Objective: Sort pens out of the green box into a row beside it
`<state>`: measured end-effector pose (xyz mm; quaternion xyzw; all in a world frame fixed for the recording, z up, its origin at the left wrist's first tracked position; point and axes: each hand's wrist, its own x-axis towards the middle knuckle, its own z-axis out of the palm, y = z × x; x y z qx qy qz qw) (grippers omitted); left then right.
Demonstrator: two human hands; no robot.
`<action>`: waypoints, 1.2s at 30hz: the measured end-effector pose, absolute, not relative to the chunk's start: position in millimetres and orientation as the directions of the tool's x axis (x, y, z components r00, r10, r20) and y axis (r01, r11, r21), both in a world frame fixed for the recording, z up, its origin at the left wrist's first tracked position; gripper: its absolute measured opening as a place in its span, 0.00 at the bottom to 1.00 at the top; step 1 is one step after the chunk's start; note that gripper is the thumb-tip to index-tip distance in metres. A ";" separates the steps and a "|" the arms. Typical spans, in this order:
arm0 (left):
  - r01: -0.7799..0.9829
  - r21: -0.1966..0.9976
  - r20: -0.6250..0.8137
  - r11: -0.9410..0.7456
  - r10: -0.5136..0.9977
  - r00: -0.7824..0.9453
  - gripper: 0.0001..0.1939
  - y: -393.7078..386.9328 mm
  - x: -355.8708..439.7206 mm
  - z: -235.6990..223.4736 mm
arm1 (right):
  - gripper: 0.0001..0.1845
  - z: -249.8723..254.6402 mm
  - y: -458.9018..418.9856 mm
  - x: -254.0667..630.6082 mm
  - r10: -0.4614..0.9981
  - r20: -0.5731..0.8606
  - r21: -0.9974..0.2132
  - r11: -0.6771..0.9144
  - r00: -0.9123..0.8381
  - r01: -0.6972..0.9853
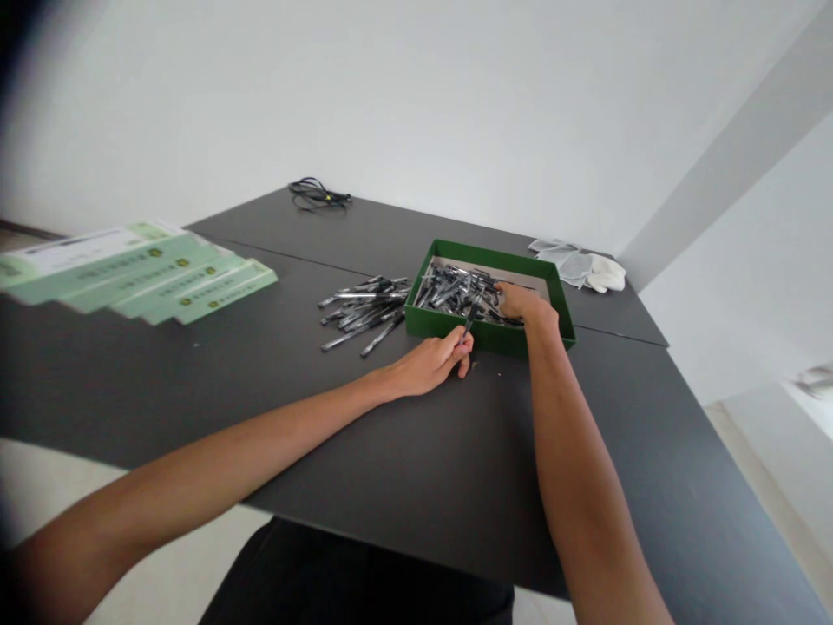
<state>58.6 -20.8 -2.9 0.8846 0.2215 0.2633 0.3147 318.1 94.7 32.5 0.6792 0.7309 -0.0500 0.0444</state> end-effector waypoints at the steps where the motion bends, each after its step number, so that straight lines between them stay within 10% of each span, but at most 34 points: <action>1: 0.225 0.675 0.327 -0.703 0.558 0.763 0.09 -20.8 58.7 -3.0 | 0.39 32.9 95.0 318.0 0.987 -0.143 -0.007 0.072 -0.072 0.997; 36: 0.236 0.667 0.314 -0.707 0.553 0.772 0.09 -20.4 59.1 -4.7 | 0.25 50.4 73.6 304.3 0.932 -0.145 0.012 -0.333 0.331 0.943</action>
